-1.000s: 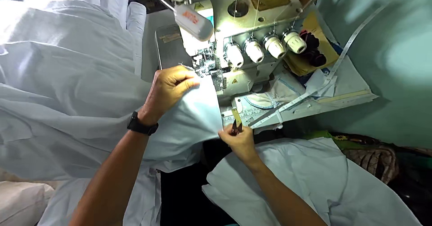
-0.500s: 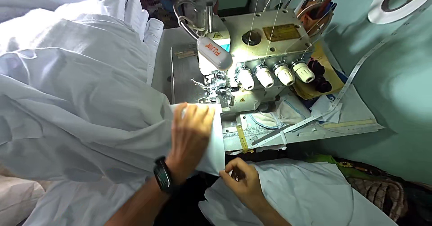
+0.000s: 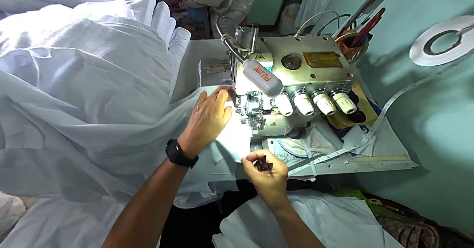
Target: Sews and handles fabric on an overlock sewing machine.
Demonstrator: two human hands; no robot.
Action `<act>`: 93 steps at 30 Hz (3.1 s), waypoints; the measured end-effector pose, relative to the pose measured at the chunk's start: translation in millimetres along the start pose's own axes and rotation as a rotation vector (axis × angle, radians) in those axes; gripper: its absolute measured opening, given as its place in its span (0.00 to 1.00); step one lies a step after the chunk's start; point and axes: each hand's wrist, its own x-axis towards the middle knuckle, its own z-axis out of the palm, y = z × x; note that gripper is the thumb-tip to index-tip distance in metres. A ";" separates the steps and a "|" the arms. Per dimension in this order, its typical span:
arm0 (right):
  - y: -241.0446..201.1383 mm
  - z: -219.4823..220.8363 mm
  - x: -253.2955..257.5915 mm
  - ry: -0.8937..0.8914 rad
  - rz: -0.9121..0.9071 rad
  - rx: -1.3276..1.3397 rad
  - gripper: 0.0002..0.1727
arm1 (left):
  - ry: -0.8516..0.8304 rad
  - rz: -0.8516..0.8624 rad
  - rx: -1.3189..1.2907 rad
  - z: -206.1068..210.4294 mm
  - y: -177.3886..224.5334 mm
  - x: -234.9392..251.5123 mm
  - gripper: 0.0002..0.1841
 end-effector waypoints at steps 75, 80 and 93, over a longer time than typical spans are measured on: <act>32.7 0.7 8.8 0.181 -0.294 -0.022 0.12 | 0.357 0.383 0.082 38.4 10.0 -57.2 0.07; 24.5 -14.8 7.3 -0.104 -0.266 -0.039 0.16 | 0.357 0.431 -0.324 20.7 15.1 -60.5 0.07; 49.2 -20.4 -14.1 -0.332 -0.355 0.027 0.17 | -0.024 0.116 -0.358 -10.3 -1.4 -30.5 0.04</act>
